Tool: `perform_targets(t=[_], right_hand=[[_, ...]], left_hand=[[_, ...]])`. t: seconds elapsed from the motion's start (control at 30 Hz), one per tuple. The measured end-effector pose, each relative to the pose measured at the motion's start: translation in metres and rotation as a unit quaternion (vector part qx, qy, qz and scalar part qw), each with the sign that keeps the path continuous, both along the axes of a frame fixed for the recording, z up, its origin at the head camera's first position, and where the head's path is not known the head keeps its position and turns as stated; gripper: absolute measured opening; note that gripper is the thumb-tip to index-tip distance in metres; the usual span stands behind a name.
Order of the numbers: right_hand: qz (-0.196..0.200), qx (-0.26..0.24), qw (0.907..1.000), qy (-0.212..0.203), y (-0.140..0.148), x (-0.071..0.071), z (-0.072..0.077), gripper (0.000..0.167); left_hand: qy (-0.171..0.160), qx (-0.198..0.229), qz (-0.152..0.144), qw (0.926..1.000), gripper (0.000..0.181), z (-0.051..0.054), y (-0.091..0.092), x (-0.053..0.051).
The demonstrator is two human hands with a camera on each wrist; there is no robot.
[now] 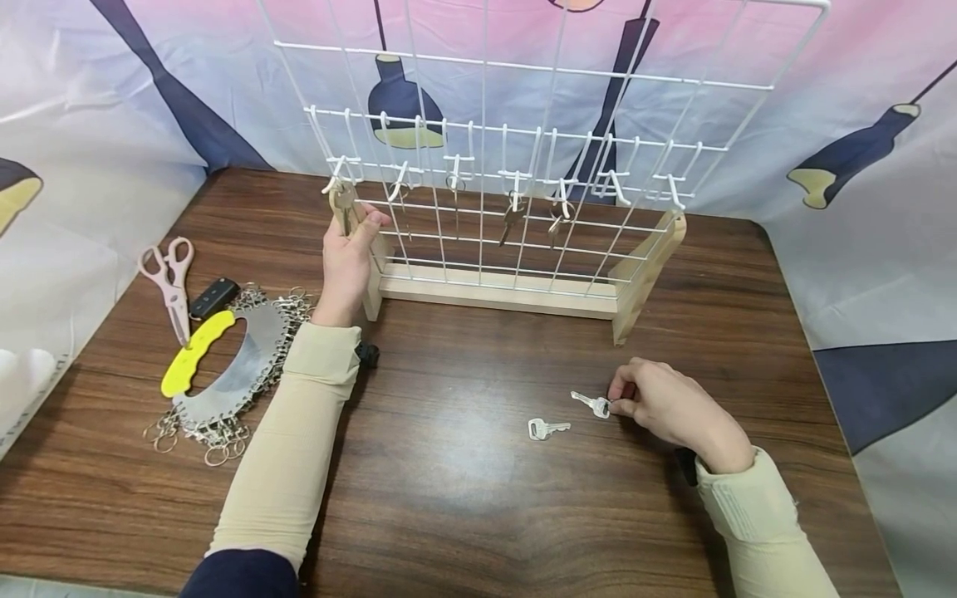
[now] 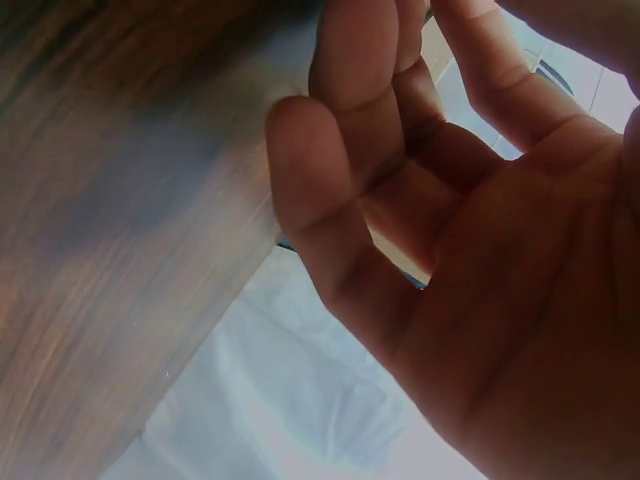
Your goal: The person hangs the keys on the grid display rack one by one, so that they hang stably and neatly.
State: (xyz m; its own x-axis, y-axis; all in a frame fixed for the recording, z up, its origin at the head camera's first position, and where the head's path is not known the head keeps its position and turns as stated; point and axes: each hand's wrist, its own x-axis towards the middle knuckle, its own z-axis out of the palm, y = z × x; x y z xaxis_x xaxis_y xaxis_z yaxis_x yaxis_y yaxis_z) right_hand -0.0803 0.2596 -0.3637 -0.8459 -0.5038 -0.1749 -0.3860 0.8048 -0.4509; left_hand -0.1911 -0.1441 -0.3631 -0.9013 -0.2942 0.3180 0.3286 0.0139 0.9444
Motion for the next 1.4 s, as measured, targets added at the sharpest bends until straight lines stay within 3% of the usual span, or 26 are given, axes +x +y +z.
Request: perform_targets(t=[0.47,0.7,0.8,1.1,1.4], right_hand=[[-0.011,0.018,0.9997,0.012,0.002,-0.003,0.002,0.014],[0.008,-0.003,0.9995,0.031,0.003,-0.005,0.004,0.014],[0.014,-0.014,0.9989,0.042,0.001,-0.005,0.007,0.013],[0.002,-0.068,0.9969,0.040,-0.007,-0.008,0.015,0.005],[-0.065,-0.118,0.9879,0.077,-0.013,-0.010,0.022,0.005]], left_hand=[[0.008,0.008,-0.010,0.9999,0.018,0.001,0.002,-0.001],[-0.005,-0.005,-0.012,0.9999,0.020,0.029,0.008,0.020],[-0.009,-0.002,-0.011,0.9999,0.017,0.028,0.008,0.020],[-0.012,0.003,-0.011,0.9999,0.017,0.004,0.000,0.001],[-0.005,-0.003,-0.001,1.0000,0.016,0.001,0.000,0.001]])
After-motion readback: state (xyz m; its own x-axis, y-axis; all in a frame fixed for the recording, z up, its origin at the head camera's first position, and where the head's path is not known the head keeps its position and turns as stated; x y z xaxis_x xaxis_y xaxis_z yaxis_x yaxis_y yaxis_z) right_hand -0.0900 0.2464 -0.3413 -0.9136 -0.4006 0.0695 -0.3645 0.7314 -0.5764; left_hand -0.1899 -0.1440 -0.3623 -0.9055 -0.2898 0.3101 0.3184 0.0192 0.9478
